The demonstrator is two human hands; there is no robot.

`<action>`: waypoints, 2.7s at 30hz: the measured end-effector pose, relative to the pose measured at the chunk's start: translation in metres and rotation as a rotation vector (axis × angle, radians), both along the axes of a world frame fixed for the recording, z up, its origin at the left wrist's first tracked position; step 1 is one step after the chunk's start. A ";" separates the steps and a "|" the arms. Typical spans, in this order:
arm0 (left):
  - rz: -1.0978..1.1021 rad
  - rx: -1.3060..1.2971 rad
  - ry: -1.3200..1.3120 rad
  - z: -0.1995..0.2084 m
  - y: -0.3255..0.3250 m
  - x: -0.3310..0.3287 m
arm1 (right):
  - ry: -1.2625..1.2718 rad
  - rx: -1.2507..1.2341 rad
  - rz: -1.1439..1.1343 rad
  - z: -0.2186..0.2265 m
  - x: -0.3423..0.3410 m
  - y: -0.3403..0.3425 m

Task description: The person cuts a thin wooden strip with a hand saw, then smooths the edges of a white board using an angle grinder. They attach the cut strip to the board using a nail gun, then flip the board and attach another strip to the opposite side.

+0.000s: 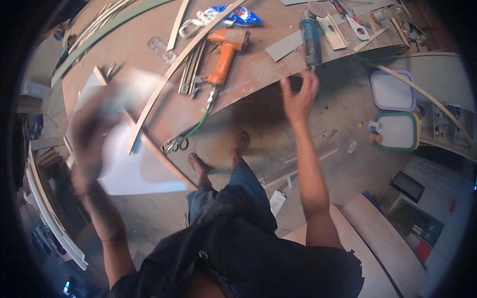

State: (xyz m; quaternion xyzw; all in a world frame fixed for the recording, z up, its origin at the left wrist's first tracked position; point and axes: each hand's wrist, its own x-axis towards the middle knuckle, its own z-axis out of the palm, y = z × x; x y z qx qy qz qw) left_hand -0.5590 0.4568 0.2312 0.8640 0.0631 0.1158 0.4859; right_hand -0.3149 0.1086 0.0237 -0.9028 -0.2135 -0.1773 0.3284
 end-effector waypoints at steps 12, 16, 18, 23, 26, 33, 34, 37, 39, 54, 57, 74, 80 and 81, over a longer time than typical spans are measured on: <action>-0.422 0.632 -0.026 -0.211 -0.119 0.182 | 0.443 -0.294 -0.256 0.001 0.250 0.049; -0.331 0.667 -0.033 -0.202 -0.130 0.185 | 0.638 0.181 0.019 -0.002 0.251 0.010; -0.281 0.514 -0.111 -0.191 -0.146 0.169 | 0.891 0.535 0.208 -0.017 0.230 -0.038; -0.089 0.161 -0.291 -0.203 -0.226 0.126 | 1.089 1.389 0.615 -0.040 0.112 -0.088; -0.035 -0.259 -0.010 -0.208 -0.270 0.124 | 1.064 1.589 0.692 -0.044 0.050 -0.102; -0.639 -1.055 0.611 -0.244 -0.306 0.138 | 1.148 1.653 0.479 -0.033 -0.039 -0.119; -0.616 -1.005 0.592 -0.242 -0.305 0.139 | 1.062 1.505 0.256 -0.025 -0.048 -0.114; -0.561 -0.944 0.629 -0.243 -0.305 0.131 | 0.789 1.082 -0.181 -0.010 -0.065 -0.095; -0.513 -0.920 0.560 -0.251 -0.308 0.123 | 0.706 1.026 -0.249 -0.016 -0.067 -0.095; -0.585 -0.318 0.735 -0.224 -0.281 0.106 | 1.029 1.010 -0.268 -0.033 -0.070 -0.101; -0.440 0.021 0.190 -0.204 -0.218 0.114 | 1.241 1.366 -0.162 -0.065 -0.064 -0.134; -0.690 0.709 -0.312 -0.162 -0.042 -0.027 | 1.302 1.311 -0.128 -0.073 -0.216 -0.130; -0.702 0.793 -0.256 -0.210 0.054 -0.218 | 1.380 1.306 -0.333 -0.072 -0.365 -0.117; -0.750 0.791 -0.234 -0.219 0.067 -0.235 | 1.378 1.267 -0.431 -0.072 -0.383 -0.109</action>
